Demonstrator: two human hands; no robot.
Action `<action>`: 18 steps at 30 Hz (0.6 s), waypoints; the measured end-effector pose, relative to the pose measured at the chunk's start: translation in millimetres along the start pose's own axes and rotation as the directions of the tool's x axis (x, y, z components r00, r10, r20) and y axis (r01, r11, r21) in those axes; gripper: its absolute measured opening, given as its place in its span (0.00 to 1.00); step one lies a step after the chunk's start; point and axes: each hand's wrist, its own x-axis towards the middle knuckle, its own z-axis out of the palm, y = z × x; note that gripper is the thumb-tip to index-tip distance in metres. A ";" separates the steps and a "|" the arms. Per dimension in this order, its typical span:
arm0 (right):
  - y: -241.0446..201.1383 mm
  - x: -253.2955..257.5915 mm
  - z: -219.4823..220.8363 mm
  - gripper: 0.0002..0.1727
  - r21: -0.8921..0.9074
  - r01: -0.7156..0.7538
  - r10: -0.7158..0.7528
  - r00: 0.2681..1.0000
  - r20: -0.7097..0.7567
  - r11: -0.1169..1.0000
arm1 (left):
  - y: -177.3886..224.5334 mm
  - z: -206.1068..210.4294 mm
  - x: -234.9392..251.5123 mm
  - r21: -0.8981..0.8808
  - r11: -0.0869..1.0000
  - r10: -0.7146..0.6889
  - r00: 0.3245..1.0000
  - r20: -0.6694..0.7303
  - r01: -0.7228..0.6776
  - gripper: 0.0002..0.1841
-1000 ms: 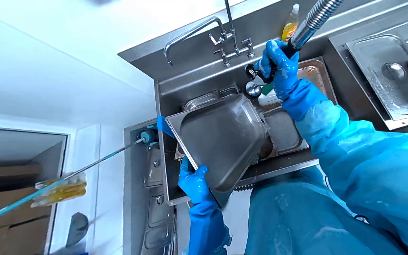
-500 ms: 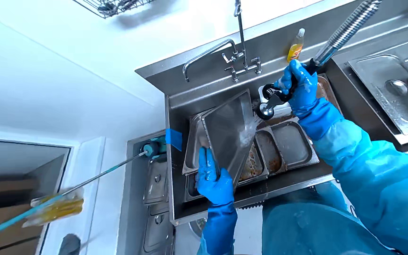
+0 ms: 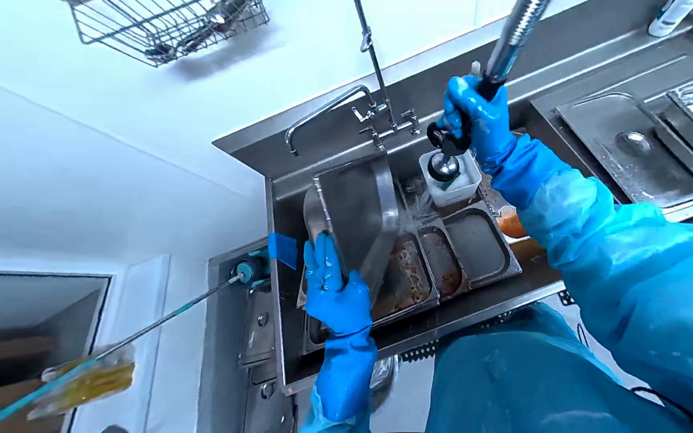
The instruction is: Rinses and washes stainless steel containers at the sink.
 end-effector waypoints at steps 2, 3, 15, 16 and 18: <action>8.0 -7.1 -27.0 0.11 -0.090 -0.118 0.126 0.988 0.091 0.989 | 12.9 4.9 -10.5 -0.001 0.982 0.187 0.982 0.030 -0.187 0.27; 13.2 -11.8 -44.9 0.13 -0.129 -0.192 0.210 0.967 0.143 0.973 | 18.6 10.3 -22.3 -0.016 0.969 0.249 0.964 0.093 -0.248 0.24; 8.6 -3.0 -168.2 0.12 0.010 0.009 -0.009 0.998 0.060 1.000 | 43.0 187.6 -128.3 0.149 0.859 0.196 0.585 0.787 -0.489 0.37; 2.0 3.4 -163.8 0.12 0.078 0.024 -0.028 0.998 0.050 0.997 | 44.0 197.1 -126.1 0.180 0.860 0.156 0.581 0.799 -0.478 0.38; -9.7 10.4 -151.0 0.15 0.199 -0.036 0.021 0.997 0.073 0.979 | 52.3 204.7 -118.1 0.225 0.856 0.086 0.556 0.827 -0.466 0.40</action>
